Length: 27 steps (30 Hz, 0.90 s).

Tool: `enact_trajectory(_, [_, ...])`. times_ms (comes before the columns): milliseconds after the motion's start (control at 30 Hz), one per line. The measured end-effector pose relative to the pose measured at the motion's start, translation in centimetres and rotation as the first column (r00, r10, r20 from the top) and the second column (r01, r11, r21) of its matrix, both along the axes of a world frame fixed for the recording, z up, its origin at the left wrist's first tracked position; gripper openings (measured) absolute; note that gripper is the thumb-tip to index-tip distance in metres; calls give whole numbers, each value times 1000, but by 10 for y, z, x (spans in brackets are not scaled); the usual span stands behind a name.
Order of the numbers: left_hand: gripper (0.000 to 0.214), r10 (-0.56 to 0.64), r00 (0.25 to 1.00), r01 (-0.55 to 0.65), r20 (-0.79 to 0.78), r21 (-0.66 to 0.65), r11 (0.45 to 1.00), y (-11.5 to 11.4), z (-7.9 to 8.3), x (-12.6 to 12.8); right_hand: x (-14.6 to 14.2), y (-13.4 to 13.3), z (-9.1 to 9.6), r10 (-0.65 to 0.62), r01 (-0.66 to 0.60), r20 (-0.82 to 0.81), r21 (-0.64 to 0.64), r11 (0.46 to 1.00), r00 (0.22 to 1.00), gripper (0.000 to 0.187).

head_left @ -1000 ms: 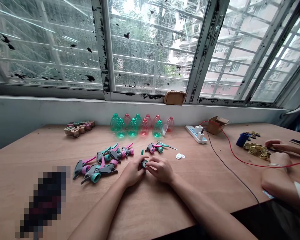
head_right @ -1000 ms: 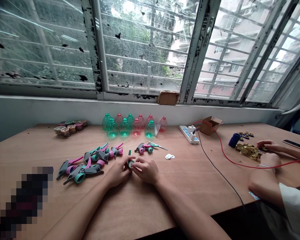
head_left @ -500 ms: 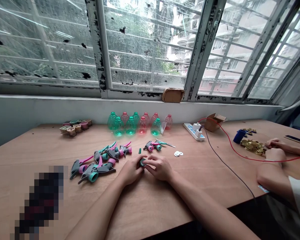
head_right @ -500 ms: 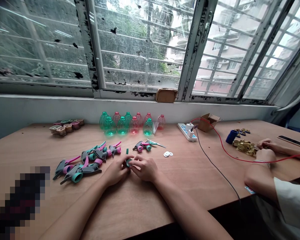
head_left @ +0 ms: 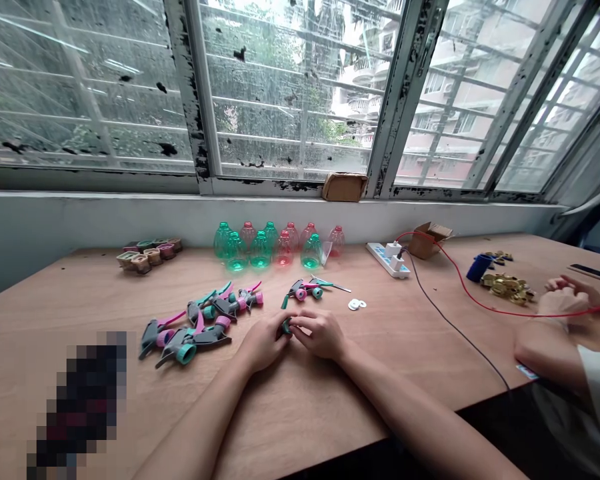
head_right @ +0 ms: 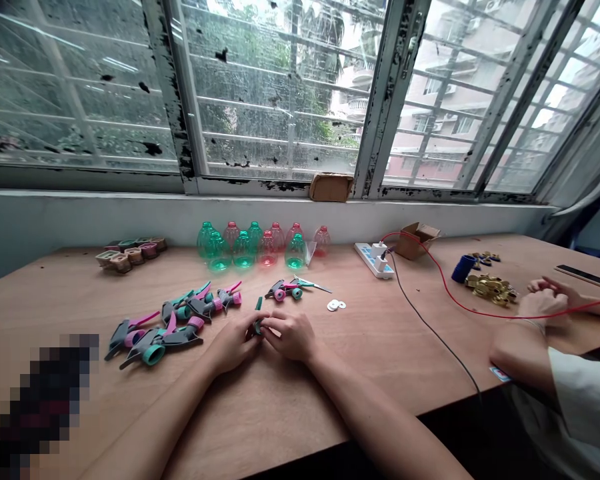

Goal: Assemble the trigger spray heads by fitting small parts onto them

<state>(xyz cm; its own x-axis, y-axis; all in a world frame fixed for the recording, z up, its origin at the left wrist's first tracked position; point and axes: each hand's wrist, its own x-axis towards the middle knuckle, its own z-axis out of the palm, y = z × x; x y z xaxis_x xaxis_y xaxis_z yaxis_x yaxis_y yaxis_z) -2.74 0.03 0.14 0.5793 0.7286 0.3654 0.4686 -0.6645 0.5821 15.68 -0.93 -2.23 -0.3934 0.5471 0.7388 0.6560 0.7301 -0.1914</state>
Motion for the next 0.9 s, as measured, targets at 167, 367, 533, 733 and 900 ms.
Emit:
enact_trajectory(167, [52,17,998,-15,-62,40,999,-1,-3,0,2,2,-1,-12,11,-31,-24,1000,999,15])
enact_trajectory(367, [52,-1,998,4,-62,57,998,-1,-2,1,6,2,1,-3,1,-27,-48,999,1000,15])
enact_trajectory(533, [50,-9,999,9,-34,17,1000,-2,0,2,9,2,2,23,-25,-31,-77,997,999,14])
enact_trajectory(733, [47,-15,1000,15,-2,-6,1000,0,-2,3,14,5,-1,59,-65,-50,-120,991,997,15])
enact_trajectory(900, [47,-2,1000,2,-5,18,1000,-1,-2,4,16,7,-2,40,-42,-21,-117,992,999,14])
